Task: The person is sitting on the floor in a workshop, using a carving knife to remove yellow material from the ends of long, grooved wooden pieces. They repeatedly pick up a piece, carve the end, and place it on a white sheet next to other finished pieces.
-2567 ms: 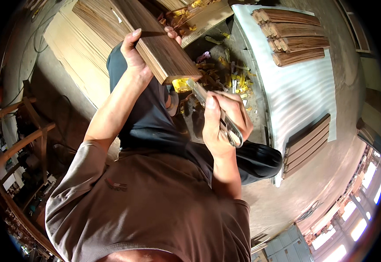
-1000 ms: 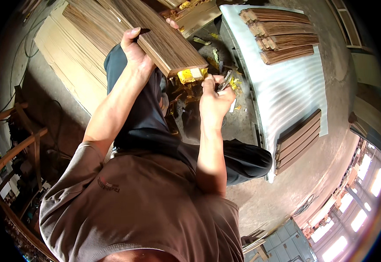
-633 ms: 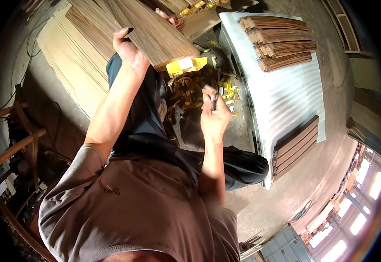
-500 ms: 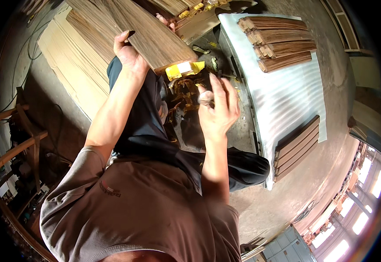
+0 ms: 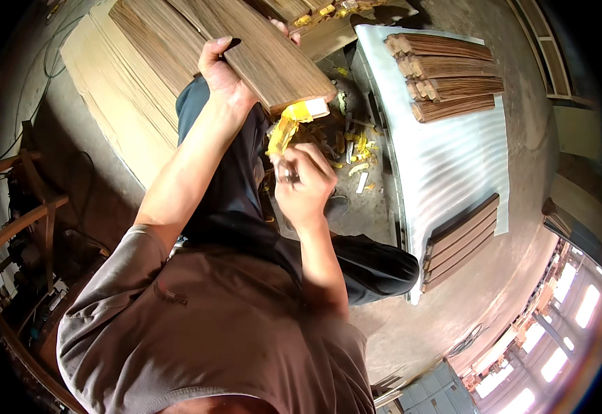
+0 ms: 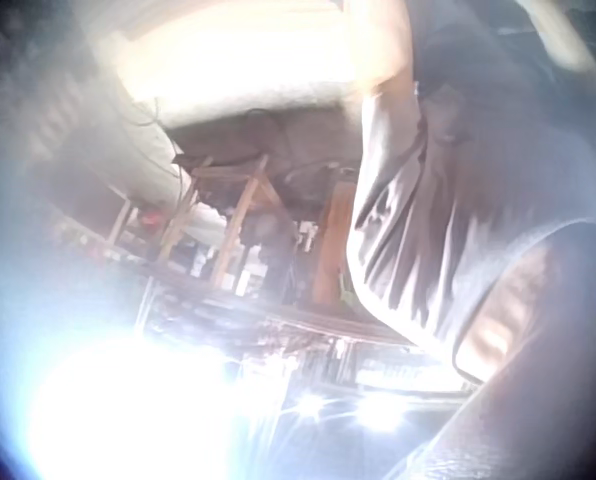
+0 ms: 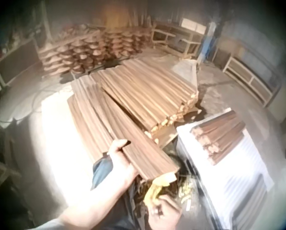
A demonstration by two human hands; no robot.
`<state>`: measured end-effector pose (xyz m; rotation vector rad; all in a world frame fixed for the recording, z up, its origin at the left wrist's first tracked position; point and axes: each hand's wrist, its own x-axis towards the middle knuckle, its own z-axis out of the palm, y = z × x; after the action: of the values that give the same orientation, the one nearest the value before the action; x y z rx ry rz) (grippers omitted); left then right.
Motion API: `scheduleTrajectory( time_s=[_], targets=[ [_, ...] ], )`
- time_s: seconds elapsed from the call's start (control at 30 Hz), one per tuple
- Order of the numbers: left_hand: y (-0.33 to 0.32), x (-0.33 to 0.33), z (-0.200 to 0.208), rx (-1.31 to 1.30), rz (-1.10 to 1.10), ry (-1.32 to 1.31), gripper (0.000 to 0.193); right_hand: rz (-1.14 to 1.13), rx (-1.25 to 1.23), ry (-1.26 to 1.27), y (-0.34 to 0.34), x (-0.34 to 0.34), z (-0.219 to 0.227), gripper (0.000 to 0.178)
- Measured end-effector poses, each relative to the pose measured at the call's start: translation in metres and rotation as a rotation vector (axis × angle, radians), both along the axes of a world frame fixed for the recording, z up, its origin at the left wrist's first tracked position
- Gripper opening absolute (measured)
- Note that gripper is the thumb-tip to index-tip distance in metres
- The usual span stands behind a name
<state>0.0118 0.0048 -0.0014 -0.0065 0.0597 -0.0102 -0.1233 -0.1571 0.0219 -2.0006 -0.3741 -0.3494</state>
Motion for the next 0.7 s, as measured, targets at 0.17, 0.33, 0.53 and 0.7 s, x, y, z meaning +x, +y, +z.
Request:
scheduleTrajectory(
  time_s=[0.17, 0.33, 0.53, 0.7],
  targets=[
    [0.002, -0.006, -0.001, 0.071, -0.021, -0.045, 0.063, 0.007, 0.273, 0.13, 0.001, -0.011, 0.048, 0.008],
    [0.003, -0.007, -0.004, 0.167, 0.019, 0.164, 0.063, -0.076, 0.357, 0.124, -0.031, -0.021, 0.079, 0.019],
    [-0.001, -0.012, 0.01, 0.329, -0.097, 0.362, 0.046, -0.296, -0.465, 0.392, -0.109, -0.014, -0.056, 0.038],
    [0.004, -0.014, -0.021, 0.691, -0.109, 0.495, 0.062, -0.162, -1.143, 0.721, -0.123, -0.027, -0.108, 0.029]
  ],
)
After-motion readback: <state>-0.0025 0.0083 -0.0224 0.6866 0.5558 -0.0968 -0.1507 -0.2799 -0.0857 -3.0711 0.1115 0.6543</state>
